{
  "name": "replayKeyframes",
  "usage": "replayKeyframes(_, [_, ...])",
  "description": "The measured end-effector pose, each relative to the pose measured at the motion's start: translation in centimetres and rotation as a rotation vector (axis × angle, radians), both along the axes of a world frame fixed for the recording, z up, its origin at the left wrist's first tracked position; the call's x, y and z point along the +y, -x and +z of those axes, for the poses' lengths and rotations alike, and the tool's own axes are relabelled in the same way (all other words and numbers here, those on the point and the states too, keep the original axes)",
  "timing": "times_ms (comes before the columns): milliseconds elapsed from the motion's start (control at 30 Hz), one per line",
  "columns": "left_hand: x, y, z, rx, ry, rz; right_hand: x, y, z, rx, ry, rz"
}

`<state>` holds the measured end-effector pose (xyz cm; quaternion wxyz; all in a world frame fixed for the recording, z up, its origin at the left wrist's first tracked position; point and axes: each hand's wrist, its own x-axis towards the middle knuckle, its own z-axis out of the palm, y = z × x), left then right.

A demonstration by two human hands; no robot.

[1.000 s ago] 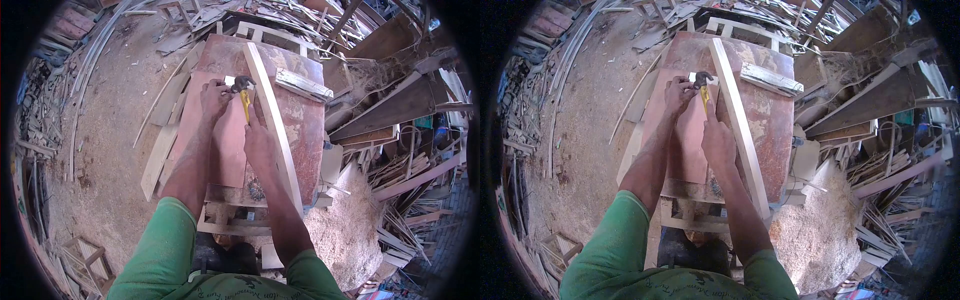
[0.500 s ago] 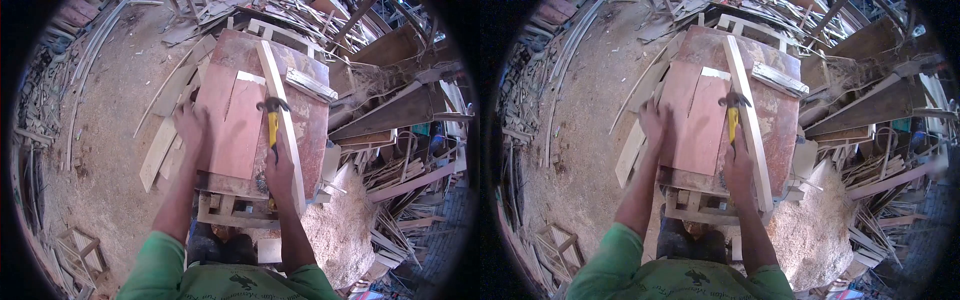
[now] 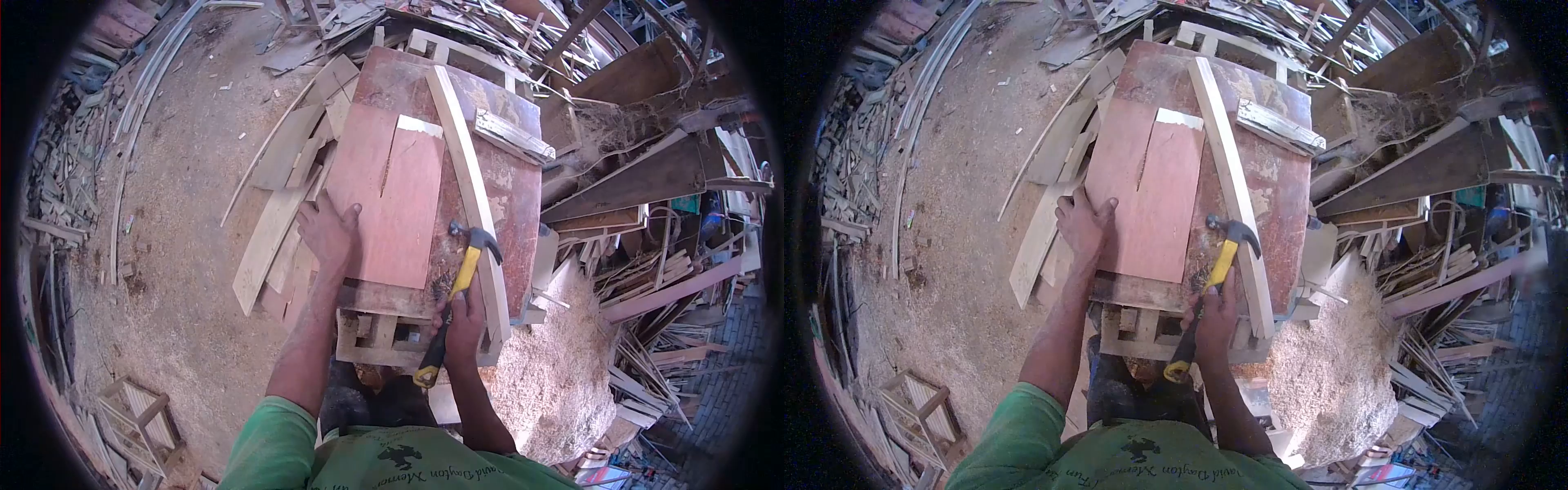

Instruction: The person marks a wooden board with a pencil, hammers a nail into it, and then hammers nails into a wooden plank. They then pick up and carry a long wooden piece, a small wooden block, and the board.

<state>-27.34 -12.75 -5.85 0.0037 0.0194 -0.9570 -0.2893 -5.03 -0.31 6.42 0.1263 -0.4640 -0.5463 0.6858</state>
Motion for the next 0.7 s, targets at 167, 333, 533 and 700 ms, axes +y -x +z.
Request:
replayKeyframes(167, [-0.3, 0.2, -0.1, -0.009, -0.052, -0.022, -0.5, -1.7, -0.8, 0.016, 0.105, -0.022])
replayKeyframes(333, [-0.5, 0.1, 0.0, -0.014, -0.086, -0.027, -0.5, -3.4, -2.8, 0.016, 0.139, 0.014])
replayKeyframes(533, [-0.4, 0.5, 0.1, -0.065, -0.093, -0.008, -1.2, -3.8, -2.5, 0.033, 0.149, 0.032])
replayKeyframes(700, [-0.4, 0.3, 0.2, -0.068, -0.089, -0.004, -1.3, -3.8, -2.0, 0.045, 0.152, 0.012])
